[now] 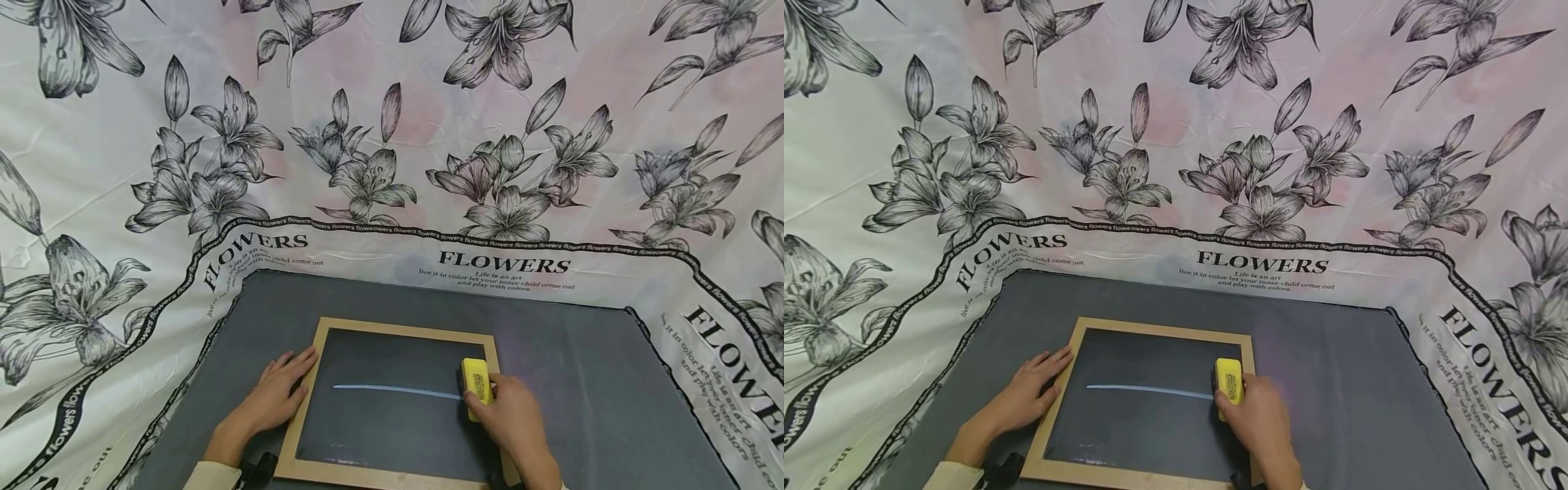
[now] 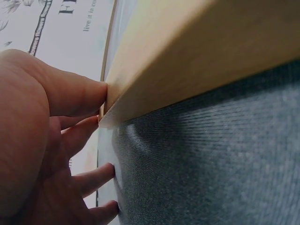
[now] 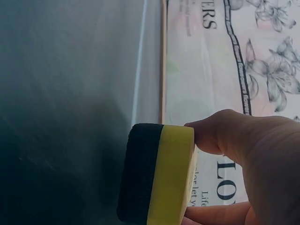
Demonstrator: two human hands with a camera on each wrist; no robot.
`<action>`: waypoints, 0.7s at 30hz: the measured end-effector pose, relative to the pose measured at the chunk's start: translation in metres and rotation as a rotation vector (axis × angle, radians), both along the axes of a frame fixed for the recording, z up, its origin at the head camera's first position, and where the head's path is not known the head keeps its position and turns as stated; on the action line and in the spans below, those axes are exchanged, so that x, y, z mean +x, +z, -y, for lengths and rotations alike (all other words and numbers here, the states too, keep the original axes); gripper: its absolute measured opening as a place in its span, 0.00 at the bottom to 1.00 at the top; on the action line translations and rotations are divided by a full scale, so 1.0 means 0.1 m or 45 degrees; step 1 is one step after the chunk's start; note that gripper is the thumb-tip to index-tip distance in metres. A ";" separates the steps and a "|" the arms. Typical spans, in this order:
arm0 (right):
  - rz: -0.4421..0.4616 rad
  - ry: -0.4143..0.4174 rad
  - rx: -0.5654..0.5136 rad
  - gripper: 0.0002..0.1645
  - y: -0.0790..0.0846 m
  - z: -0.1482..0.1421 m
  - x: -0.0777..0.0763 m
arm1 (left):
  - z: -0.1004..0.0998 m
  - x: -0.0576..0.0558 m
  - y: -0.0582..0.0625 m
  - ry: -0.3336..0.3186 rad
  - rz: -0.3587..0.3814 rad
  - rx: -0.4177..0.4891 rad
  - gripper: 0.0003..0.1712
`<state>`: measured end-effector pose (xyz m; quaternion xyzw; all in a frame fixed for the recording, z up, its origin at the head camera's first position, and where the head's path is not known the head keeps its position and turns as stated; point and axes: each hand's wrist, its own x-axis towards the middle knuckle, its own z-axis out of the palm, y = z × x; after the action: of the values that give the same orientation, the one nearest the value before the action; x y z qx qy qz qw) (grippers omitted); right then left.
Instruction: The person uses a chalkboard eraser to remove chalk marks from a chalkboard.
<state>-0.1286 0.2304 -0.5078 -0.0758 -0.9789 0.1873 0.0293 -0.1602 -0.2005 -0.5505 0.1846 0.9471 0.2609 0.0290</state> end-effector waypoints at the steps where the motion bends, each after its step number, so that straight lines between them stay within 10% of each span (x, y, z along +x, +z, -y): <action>1: 0.007 -0.009 -0.003 0.40 -0.01 0.01 0.00 | 0.00 0.00 0.00 -0.001 0.002 0.005 0.36; 21: 0.077 -0.075 0.007 0.44 -0.11 0.09 0.00 | -0.01 0.00 0.02 0.003 0.012 0.034 0.36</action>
<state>-0.1284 0.2217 -0.5188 -0.1101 -0.9772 0.1814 0.0056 -0.1598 -0.1992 -0.5485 0.1826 0.9436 0.2746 0.0308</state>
